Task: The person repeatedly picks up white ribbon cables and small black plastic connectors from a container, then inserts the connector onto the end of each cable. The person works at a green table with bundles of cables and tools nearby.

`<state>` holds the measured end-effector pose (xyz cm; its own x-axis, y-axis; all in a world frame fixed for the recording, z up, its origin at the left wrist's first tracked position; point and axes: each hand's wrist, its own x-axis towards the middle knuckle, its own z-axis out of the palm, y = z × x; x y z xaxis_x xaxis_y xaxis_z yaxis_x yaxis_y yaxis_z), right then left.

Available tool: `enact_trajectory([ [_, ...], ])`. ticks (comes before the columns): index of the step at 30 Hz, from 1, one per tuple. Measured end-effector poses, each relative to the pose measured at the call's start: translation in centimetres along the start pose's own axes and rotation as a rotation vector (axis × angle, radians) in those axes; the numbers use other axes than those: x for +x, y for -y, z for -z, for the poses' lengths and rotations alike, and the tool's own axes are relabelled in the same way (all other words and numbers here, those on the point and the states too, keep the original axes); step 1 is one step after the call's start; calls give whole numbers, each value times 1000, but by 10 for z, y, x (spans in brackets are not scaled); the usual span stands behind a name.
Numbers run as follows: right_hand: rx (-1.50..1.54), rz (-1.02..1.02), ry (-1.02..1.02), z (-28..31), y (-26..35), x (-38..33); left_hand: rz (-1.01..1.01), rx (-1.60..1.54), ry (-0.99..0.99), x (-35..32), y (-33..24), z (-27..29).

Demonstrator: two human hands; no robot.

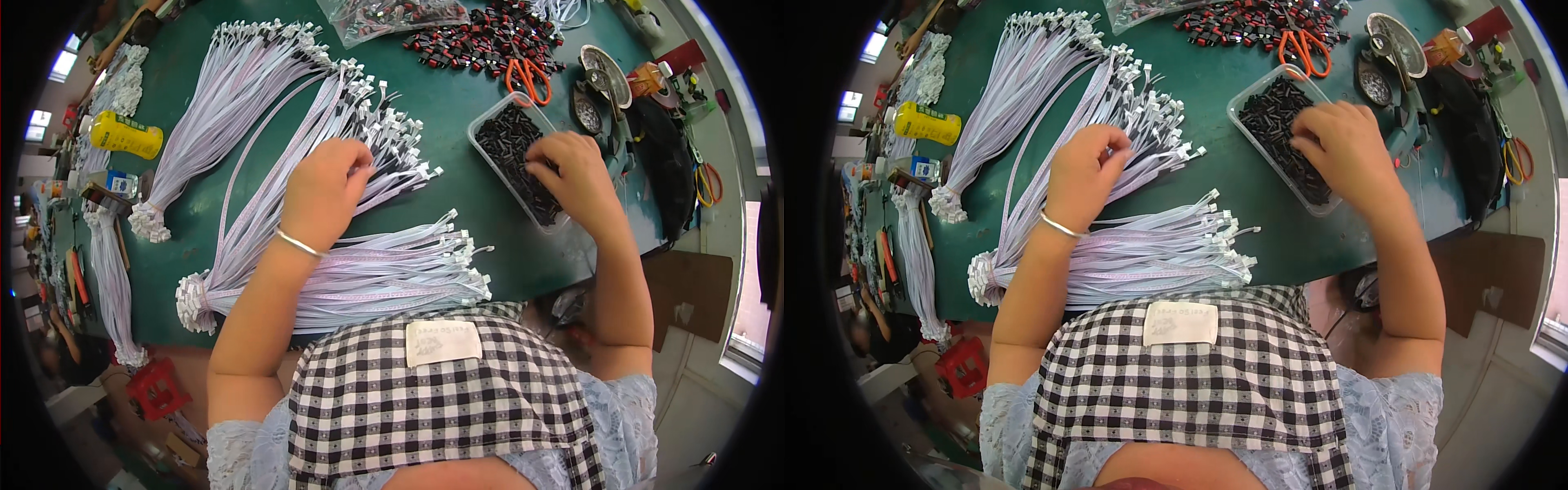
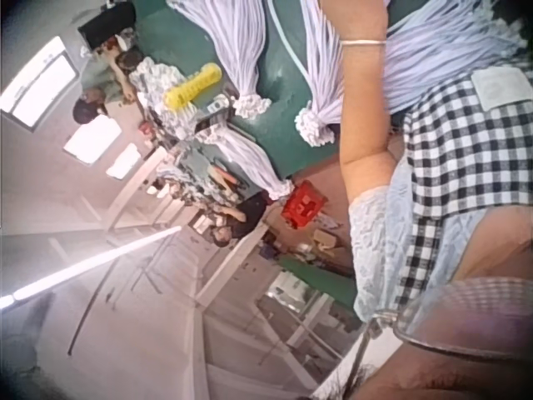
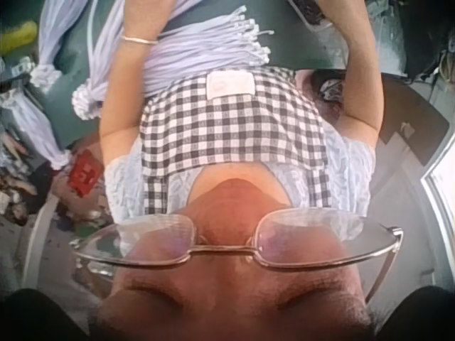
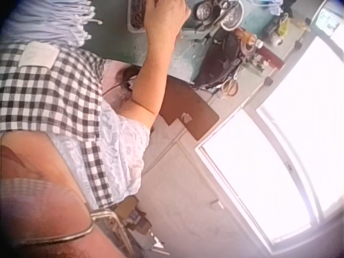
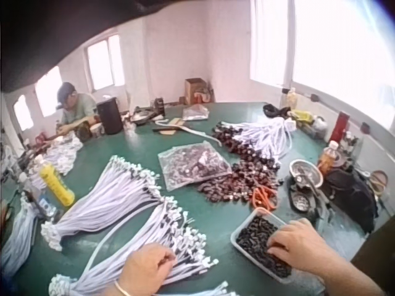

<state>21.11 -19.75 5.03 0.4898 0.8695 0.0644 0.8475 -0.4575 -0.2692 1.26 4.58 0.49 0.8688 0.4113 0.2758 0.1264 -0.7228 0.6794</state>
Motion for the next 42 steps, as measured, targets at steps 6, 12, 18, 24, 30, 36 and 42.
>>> enact_trajectory([
  [6,-103,84,45,-15,-11,-19,-74,258,2,-14,-30,0],
  [12,-154,100,52,-18,-11,-15,-182,69,258,-29,-59,-25],
  [18,-117,46,-52,-15,-3,-5,-206,-12,279,-28,-48,-36],
  [24,-185,61,4,-27,-4,0,365,-499,471,-27,-56,-21],
  [30,-259,132,26,-35,-18,-1,589,-919,455,-31,-41,-27],
  [36,-189,171,97,-29,-17,5,682,-1081,516,-30,-35,-25],
  [42,29,88,55,-13,-19,7,685,-1157,515,-31,-33,-25],
])
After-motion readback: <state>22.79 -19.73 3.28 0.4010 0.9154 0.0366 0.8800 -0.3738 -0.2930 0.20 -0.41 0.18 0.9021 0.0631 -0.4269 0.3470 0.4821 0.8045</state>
